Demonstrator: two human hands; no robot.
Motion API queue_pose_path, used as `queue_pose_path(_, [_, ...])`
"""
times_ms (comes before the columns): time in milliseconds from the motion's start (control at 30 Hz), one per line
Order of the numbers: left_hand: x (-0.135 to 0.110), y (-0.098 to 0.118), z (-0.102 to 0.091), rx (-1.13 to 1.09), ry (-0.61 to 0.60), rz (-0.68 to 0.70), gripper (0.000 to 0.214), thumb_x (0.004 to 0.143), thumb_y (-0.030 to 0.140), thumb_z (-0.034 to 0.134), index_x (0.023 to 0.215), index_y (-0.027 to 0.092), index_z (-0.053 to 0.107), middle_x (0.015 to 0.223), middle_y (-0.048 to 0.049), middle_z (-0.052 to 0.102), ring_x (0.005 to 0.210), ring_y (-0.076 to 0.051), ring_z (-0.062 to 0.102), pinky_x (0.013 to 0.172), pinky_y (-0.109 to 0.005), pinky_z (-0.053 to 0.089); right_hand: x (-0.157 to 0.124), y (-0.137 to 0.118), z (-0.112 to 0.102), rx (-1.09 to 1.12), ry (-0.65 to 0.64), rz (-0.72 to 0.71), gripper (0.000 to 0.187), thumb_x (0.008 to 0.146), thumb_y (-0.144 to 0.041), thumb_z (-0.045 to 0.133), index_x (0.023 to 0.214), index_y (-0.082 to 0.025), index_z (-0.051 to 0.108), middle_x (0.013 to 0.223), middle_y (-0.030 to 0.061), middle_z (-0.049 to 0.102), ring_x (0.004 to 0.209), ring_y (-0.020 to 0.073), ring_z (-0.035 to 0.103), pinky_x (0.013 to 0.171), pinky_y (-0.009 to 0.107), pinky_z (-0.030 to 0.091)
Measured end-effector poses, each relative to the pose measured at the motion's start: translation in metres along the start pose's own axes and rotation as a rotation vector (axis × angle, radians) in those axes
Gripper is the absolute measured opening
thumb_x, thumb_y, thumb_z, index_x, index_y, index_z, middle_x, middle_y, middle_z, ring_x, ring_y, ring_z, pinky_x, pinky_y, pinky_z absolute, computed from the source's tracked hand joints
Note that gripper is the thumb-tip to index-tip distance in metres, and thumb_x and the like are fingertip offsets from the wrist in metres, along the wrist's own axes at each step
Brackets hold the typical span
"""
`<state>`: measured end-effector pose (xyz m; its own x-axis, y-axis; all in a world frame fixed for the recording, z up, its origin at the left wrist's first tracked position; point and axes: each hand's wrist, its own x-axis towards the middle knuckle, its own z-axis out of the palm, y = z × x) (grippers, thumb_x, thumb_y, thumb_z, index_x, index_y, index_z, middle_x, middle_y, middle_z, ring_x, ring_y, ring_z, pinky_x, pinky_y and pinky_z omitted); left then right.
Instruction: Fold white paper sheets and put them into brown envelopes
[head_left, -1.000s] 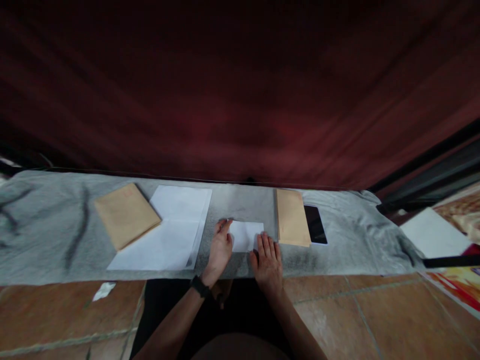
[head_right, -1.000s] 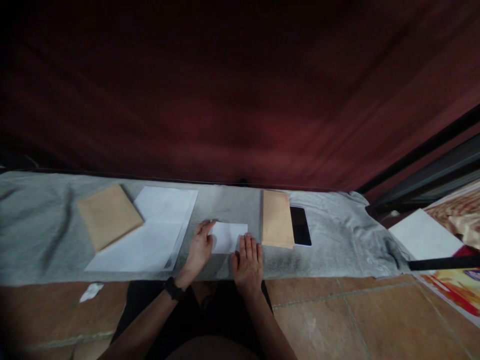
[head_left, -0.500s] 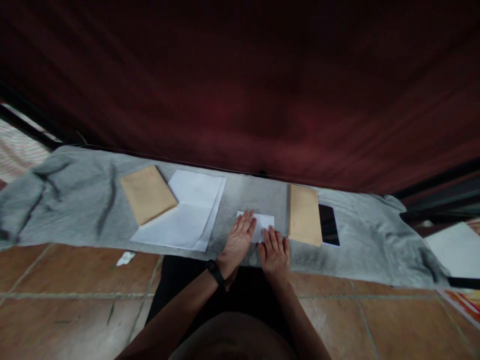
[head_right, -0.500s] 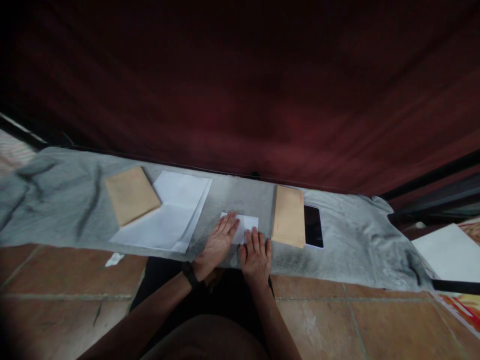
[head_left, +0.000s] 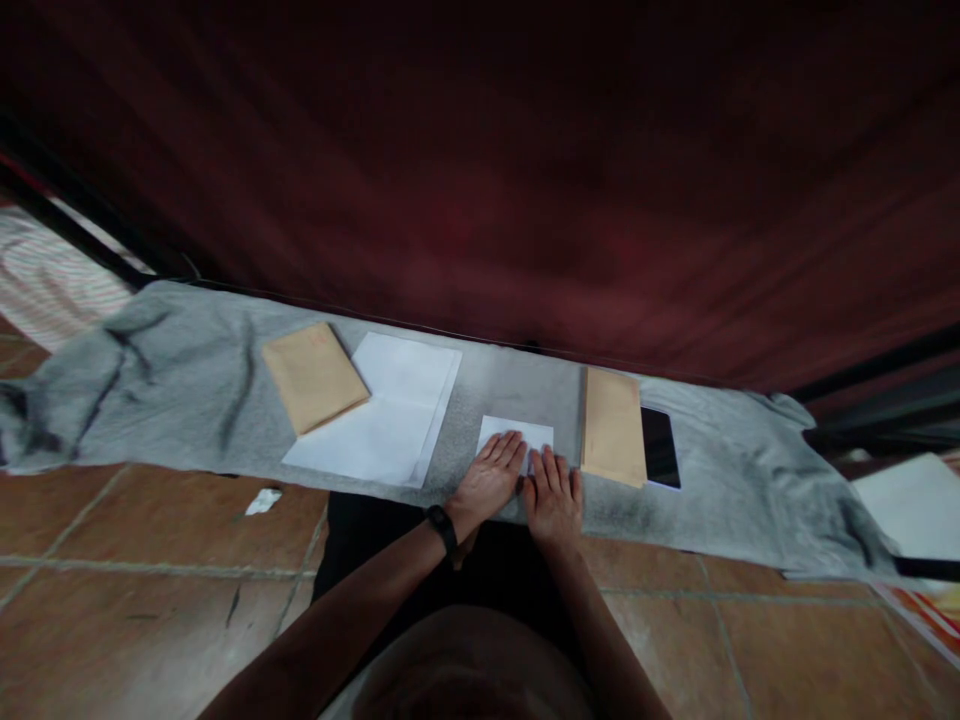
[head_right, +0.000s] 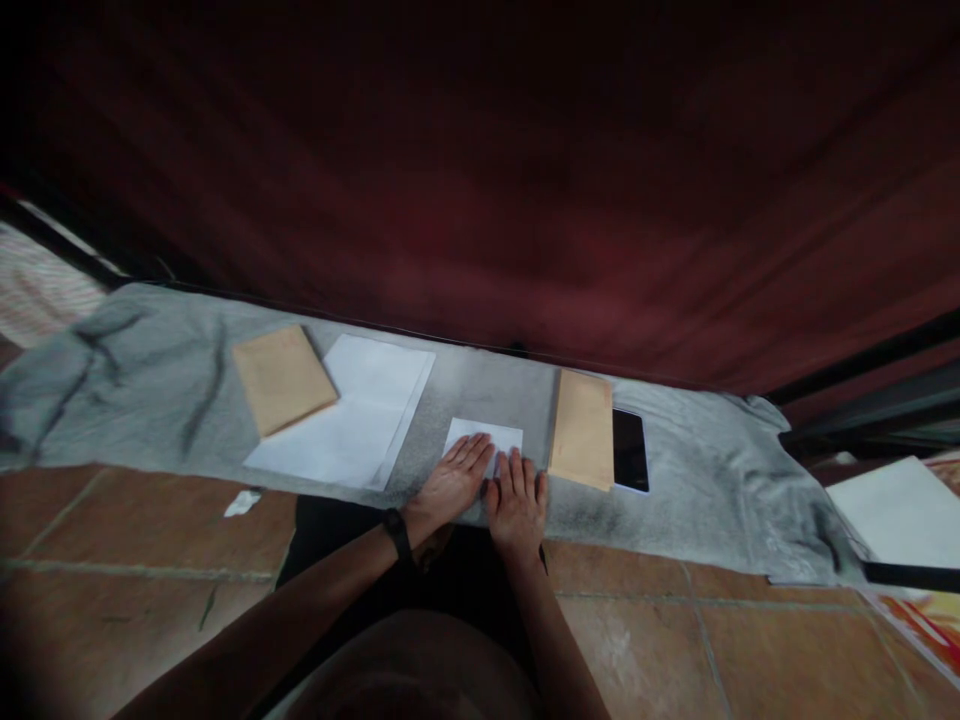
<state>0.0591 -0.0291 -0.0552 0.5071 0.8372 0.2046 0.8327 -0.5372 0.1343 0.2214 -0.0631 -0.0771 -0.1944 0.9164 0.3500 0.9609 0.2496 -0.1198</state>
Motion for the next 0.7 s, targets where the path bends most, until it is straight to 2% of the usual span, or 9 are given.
queue_pose_path(533, [-0.0014, 0.0017, 0.0042, -0.020, 0.003, 0.013, 0.053, 0.092, 0.016, 0.044, 0.144, 0.008, 0.043, 0.154, -0.0213, 0.042, 0.145, -0.028, 0.038, 0.121, -0.050, 0.026, -0.0014, 0.0005, 0.0027, -0.016, -0.003, -0.004, 0.050, 0.102, -0.034, 0.036, 0.150, -0.023, 0.044, 0.154, 0.0081, 0.045, 0.142, 0.0281, 0.039, 0.118, 0.052, 0.020])
queue_pose_path(700, [0.0001, 0.0024, 0.0040, -0.001, 0.008, 0.020, 0.050, 0.092, 0.016, 0.044, 0.141, 0.005, 0.045, 0.153, -0.0222, 0.043, 0.144, -0.027, 0.039, 0.120, -0.047, 0.028, -0.0018, -0.0006, 0.0024, -0.013, 0.008, 0.006, 0.050, 0.103, -0.033, 0.036, 0.151, -0.023, 0.042, 0.155, 0.0076, 0.045, 0.142, 0.0274, 0.038, 0.118, 0.052, 0.020])
